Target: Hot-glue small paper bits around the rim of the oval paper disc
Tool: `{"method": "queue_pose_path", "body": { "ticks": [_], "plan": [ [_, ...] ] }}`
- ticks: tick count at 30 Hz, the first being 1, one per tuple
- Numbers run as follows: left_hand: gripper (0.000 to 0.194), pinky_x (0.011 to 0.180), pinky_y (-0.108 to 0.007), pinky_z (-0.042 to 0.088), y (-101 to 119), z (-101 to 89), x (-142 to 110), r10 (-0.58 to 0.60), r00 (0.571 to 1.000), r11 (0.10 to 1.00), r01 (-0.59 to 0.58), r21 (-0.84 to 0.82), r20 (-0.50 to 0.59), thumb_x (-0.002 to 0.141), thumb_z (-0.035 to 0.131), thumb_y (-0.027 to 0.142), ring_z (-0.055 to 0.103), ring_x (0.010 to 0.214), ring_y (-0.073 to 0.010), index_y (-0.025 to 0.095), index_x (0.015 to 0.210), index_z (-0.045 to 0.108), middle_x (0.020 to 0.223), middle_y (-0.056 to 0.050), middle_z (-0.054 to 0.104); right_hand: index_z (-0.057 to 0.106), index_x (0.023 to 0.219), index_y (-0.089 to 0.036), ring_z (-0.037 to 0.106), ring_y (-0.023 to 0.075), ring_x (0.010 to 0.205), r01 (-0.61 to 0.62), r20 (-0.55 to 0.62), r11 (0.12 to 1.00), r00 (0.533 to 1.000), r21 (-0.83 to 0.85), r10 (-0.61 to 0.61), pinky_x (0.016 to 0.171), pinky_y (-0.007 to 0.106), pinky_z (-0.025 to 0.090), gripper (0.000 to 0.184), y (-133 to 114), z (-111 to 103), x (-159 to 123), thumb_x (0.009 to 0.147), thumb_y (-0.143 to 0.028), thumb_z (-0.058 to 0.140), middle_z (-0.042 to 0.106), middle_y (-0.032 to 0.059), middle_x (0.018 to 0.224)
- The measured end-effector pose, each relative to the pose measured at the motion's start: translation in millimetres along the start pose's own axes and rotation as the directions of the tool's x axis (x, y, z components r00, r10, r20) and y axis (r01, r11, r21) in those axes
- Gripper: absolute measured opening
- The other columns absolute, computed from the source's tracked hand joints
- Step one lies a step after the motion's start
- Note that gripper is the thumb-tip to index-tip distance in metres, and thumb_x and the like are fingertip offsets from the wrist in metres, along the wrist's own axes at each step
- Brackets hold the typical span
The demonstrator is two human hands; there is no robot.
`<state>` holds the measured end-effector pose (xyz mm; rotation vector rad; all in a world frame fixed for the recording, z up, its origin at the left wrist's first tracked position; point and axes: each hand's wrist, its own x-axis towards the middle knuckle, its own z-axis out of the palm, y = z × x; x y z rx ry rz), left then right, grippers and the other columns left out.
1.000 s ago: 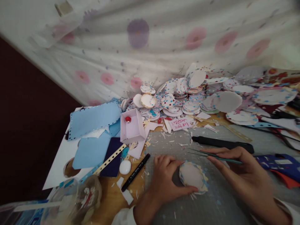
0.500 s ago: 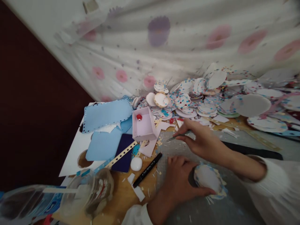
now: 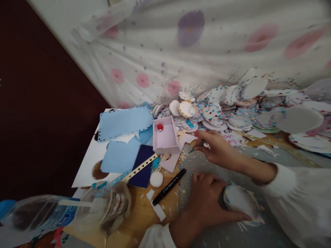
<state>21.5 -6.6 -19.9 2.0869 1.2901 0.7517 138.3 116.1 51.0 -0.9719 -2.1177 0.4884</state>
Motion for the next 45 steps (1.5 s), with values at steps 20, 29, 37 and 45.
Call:
{"method": "queue_pose_path", "body": {
  "ticks": [20,29,37,45],
  "plan": [
    [0.04,0.083,-0.04,0.053,15.9,-21.3,3.5,-0.124,0.98,0.954,0.074,-0.292,-0.155,0.084,0.073,0.052,0.064,0.095,-0.0252,0.02,0.108,0.074,0.1,-0.008,0.066,0.054,0.078,-0.029,0.076,0.0202,0.071,-0.162,-0.521,0.96,0.813,0.228,0.261,0.063,0.031,0.059,0.022,-8.9,-60.5,-138.6,0.082,-0.026,0.075,0.077,-0.0013,0.078],
    [0.01,0.071,-0.028,0.051,17.9,-20.7,8.0,-0.08,0.966,0.928,-0.018,-0.372,-0.247,0.085,0.066,0.016,0.062,0.079,-0.0171,0.019,0.092,0.072,0.084,-0.003,0.066,0.049,0.078,-0.028,0.074,0.0182,0.069,-0.18,-0.409,0.939,0.865,0.292,0.292,0.058,0.029,0.06,0.023,-20.2,-43.6,-148.9,0.088,-0.025,0.07,0.075,-0.0034,0.079],
    [0.009,0.072,-0.025,0.049,17.0,-18.3,5.6,-0.035,0.963,0.919,-0.075,-0.387,-0.269,0.085,0.066,0.013,0.061,0.078,-0.0155,0.017,0.09,0.072,0.084,-0.003,0.065,0.054,0.08,-0.029,0.072,0.0158,0.07,-0.206,-0.377,0.935,0.873,0.288,0.309,0.06,0.026,0.058,0.018,-19.6,-39.6,-148.9,0.09,-0.027,0.068,0.075,-0.0035,0.08],
    [0.011,0.072,-0.025,0.048,16.4,-19.6,6.2,-0.061,0.963,0.927,-0.043,-0.372,-0.263,0.086,0.064,0.009,0.061,0.078,-0.0156,0.017,0.086,0.072,0.082,-0.003,0.065,0.055,0.08,-0.029,0.073,0.017,0.071,-0.227,-0.355,0.923,0.873,0.311,0.335,0.06,0.027,0.059,0.018,-18.9,-38.4,-155.1,0.089,-0.028,0.07,0.075,-0.0028,0.081]
  ]
}}
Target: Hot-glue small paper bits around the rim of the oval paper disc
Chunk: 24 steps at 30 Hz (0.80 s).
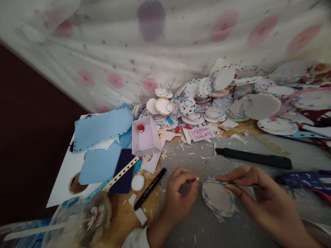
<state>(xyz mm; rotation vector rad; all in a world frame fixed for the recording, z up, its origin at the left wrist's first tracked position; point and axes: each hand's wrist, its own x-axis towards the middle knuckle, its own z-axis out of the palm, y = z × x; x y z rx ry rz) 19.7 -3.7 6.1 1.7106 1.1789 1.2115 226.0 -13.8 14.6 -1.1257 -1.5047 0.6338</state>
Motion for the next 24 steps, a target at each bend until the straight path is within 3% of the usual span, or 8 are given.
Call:
{"method": "queue_pose_path", "body": {
  "ticks": [6,18,24],
  "plan": [
    [0.009,0.071,-0.024,0.048,0.1,1.1,0.4,0.005,1.0,1.0,-0.005,-0.014,-0.014,0.086,0.066,0.011,0.06,0.076,-0.0148,0.016,0.083,0.072,0.08,-0.003,0.064,0.056,0.08,-0.029,0.073,0.0166,0.072,0.003,0.002,1.0,1.0,0.001,-0.003,0.061,0.026,0.059,0.017,0.8,0.2,1.2,0.088,-0.029,0.071,0.075,-0.0029,0.081],
    [0.01,0.071,-0.024,0.048,4.9,-2.0,0.9,-0.005,1.0,0.997,0.006,-0.079,0.02,0.087,0.065,0.011,0.06,0.078,-0.0148,0.017,0.086,0.073,0.081,-0.003,0.063,0.058,0.079,-0.029,0.074,0.019,0.072,-0.11,0.016,0.989,0.994,0.101,0.108,0.062,0.028,0.06,0.017,-3.0,-2.4,3.6,0.086,-0.033,0.073,0.076,-0.0007,0.08],
    [0.011,0.07,-0.024,0.048,3.5,-2.1,1.8,0.043,0.999,0.997,-0.042,-0.071,0.01,0.087,0.065,0.01,0.06,0.075,-0.014,0.018,0.085,0.073,0.079,-0.002,0.063,0.059,0.079,-0.029,0.073,0.0204,0.073,-0.175,0.011,0.97,0.984,0.168,0.176,0.062,0.029,0.061,0.018,-2.8,-2.0,3.1,0.084,-0.035,0.076,0.074,-0.0001,0.079]
  ]
}}
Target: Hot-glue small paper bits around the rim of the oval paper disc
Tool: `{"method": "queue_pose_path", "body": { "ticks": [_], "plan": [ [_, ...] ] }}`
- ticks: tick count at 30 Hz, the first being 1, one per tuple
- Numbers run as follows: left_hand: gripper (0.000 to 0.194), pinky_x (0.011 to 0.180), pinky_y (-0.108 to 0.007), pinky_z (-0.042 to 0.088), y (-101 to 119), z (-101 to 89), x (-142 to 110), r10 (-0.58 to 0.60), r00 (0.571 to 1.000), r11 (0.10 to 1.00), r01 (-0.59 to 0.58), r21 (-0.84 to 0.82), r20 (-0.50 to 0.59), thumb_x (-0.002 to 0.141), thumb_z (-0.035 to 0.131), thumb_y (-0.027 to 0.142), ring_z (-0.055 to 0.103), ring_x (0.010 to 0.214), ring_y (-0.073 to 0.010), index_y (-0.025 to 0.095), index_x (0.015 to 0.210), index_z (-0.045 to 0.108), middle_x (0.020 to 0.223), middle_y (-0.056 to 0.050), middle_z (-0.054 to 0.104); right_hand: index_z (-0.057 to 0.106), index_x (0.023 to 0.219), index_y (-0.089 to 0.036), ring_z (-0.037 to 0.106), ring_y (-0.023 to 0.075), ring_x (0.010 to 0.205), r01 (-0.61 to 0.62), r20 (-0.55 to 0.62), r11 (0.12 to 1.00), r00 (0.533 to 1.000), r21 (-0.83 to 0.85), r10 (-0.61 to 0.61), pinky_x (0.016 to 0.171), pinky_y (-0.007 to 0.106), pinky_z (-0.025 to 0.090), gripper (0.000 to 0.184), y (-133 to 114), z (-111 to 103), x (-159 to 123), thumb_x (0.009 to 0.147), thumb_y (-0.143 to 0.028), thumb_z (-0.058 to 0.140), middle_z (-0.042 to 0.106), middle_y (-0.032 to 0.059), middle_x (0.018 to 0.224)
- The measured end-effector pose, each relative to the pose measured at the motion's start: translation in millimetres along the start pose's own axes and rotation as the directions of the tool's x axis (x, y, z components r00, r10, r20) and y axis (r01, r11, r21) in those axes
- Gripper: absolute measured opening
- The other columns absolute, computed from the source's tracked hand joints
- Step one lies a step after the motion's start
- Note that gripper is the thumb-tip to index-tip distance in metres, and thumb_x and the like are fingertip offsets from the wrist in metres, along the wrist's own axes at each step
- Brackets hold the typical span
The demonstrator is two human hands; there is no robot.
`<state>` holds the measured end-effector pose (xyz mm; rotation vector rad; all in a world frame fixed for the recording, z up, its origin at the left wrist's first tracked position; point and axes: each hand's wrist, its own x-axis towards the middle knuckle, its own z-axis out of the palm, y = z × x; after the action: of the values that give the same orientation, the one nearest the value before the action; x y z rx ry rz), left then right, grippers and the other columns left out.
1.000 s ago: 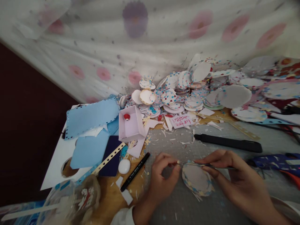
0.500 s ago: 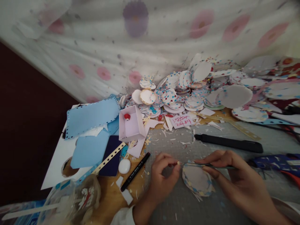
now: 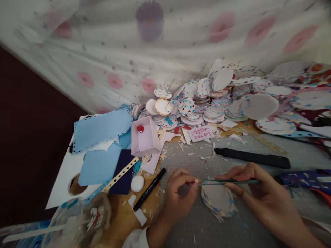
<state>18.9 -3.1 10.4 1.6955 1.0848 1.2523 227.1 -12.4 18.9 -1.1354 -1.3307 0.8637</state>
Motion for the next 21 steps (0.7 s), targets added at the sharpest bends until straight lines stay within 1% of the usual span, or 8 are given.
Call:
{"method": "queue_pose_path", "body": {
  "ticks": [5,10,16,21],
  "plan": [
    [0.012,0.07,-0.024,0.048,-1.2,0.0,0.3,0.011,1.0,1.0,-0.011,0.028,-0.014,0.088,0.065,0.011,0.06,0.075,-0.0139,0.018,0.082,0.072,0.078,-0.002,0.063,0.058,0.077,-0.029,0.073,0.0222,0.074,-0.051,-0.022,0.999,0.998,0.013,0.051,0.062,0.031,0.061,0.022,0.7,1.4,2.2,0.083,-0.039,0.076,0.074,0.0011,0.08],
    [0.011,0.069,-0.025,0.049,0.4,0.0,-0.2,0.023,1.0,0.998,-0.023,0.059,0.007,0.09,0.065,0.015,0.062,0.075,-0.0148,0.017,0.083,0.073,0.079,-0.003,0.065,0.058,0.076,-0.028,0.073,0.0209,0.073,-0.048,-0.037,0.999,0.998,-0.012,0.047,0.063,0.029,0.061,0.023,0.5,1.1,2.2,0.083,-0.04,0.076,0.074,0.0009,0.078],
    [0.016,0.072,-0.028,0.049,2.7,-0.2,0.2,0.0,1.0,0.995,-0.003,0.099,0.031,0.094,0.064,0.022,0.063,0.077,-0.017,0.017,0.082,0.074,0.079,-0.005,0.066,0.057,0.076,-0.029,0.073,0.0206,0.07,0.004,-0.033,0.999,0.999,-0.04,-0.005,0.059,0.029,0.062,0.02,-1.1,1.5,3.2,0.085,-0.038,0.074,0.074,0.0,0.076],
    [0.018,0.073,-0.03,0.049,0.1,0.4,-0.5,0.001,1.0,0.996,-0.004,0.09,0.028,0.095,0.064,0.025,0.063,0.077,-0.0173,0.017,0.083,0.076,0.079,-0.005,0.066,0.056,0.075,-0.03,0.073,0.0205,0.068,0.061,-0.043,0.997,0.997,-0.05,-0.064,0.056,0.03,0.059,0.021,-10.4,2.3,3.0,0.087,-0.034,0.073,0.075,-0.0016,0.075]
  ]
}}
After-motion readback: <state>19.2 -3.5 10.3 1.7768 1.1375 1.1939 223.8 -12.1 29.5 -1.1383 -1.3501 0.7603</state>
